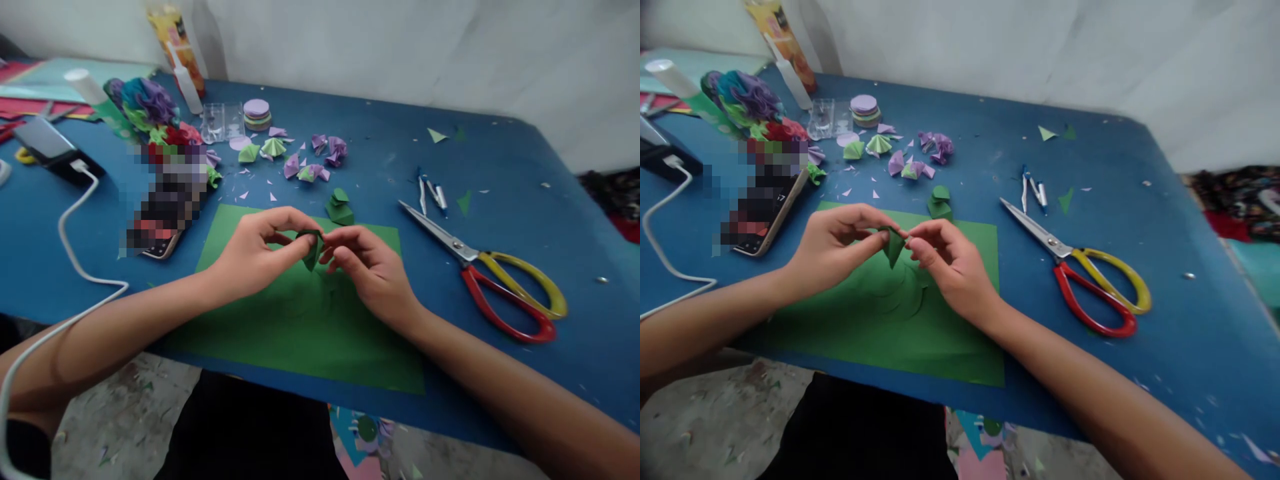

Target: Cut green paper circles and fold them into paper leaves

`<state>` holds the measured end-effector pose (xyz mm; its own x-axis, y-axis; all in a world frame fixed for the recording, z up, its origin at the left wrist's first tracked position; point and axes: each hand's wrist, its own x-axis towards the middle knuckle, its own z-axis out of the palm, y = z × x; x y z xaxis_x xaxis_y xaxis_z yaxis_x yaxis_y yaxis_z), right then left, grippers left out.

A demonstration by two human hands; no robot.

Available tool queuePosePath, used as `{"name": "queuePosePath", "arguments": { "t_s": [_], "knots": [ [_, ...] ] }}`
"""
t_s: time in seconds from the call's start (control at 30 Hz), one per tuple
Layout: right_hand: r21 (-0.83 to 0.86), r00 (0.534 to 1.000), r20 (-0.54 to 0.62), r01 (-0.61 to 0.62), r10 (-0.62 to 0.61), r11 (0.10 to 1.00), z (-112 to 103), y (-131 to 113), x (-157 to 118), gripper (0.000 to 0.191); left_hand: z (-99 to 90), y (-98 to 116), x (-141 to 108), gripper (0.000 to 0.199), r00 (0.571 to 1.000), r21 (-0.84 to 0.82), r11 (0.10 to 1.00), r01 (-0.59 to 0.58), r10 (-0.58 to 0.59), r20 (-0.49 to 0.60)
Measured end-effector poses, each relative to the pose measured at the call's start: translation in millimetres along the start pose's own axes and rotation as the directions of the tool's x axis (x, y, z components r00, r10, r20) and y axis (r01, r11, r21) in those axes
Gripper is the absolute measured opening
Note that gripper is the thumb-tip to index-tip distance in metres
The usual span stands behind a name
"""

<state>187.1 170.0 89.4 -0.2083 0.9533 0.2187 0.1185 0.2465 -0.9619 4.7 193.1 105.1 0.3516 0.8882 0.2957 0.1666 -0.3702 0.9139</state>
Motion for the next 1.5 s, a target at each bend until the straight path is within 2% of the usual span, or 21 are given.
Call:
{"name": "queuePosePath", "arguments": {
  "t_s": [0.07, 0.17, 0.37, 0.53, 0.7, 0.93, 1.13, 1.33, 1.5],
  "knots": [
    [0.010, 0.999, 0.033, -0.028, 0.028, 1.000, 1.2, 4.9, 1.1, 0.031, -0.1, -0.5, 0.8, 0.008, 1.000, -0.060, 0.998, 0.026, -0.027, -0.001],
    [-0.065, 1.000, 0.027, -0.014, 0.016, 0.998, 2.7, 7.9, 1.1, 0.032, 1.0, -3.5, 0.9, 0.007, 0.999, -0.103, 0.994, 0.036, -0.034, 0.019],
    [-0.209, 0.991, 0.051, 0.130, -0.122, 0.969, 2.1, 4.7, 0.6, 0.016, 4.9, -9.5, -2.8, 0.008, 0.997, -0.137, 0.988, 0.075, -0.071, 0.037],
    [-0.256, 0.985, 0.078, 0.168, -0.153, 0.952, -0.1, 3.9, 0.1, 0.024, 0.2, -8.0, -4.0, 0.026, 0.992, -0.038, 0.999, -0.031, 0.036, 0.121],
    [-0.235, 0.985, 0.111, 0.156, -0.133, 0.959, -3.2, 4.2, 0.0, 0.022, -7.0, -5.4, 0.0, 0.022, 0.950, 0.109, 0.973, -0.203, 0.169, 0.264],
    [-0.256, 0.980, 0.122, 0.184, -0.157, 0.949, -6.5, 2.9, 1.6, 0.021, -6.8, -6.9, 1.0, 0.032, 0.952, 0.157, 0.956, -0.248, 0.210, 0.221],
    [-0.302, 0.971, 0.135, 0.232, -0.199, 0.925, -6.2, 4.7, 1.1, 0.020, -4.4, -5.3, -0.1, 0.029, 0.967, 0.144, 0.970, -0.196, 0.168, 0.190],
    [-0.357, 0.972, 0.103, 0.233, -0.210, 0.905, -6.1, 4.4, -0.1, 0.020, -3.2, -5.6, -0.5, 0.018, 0.994, 0.127, 0.992, 0.001, -0.015, 0.109],
    [-0.373, 0.975, 0.096, 0.221, -0.199, 0.901, -5.7, 3.1, -0.3, 0.017, -3.9, -6.6, -0.5, 0.014, 0.991, 0.096, 0.995, 0.031, -0.043, 0.125]
  ]
}}
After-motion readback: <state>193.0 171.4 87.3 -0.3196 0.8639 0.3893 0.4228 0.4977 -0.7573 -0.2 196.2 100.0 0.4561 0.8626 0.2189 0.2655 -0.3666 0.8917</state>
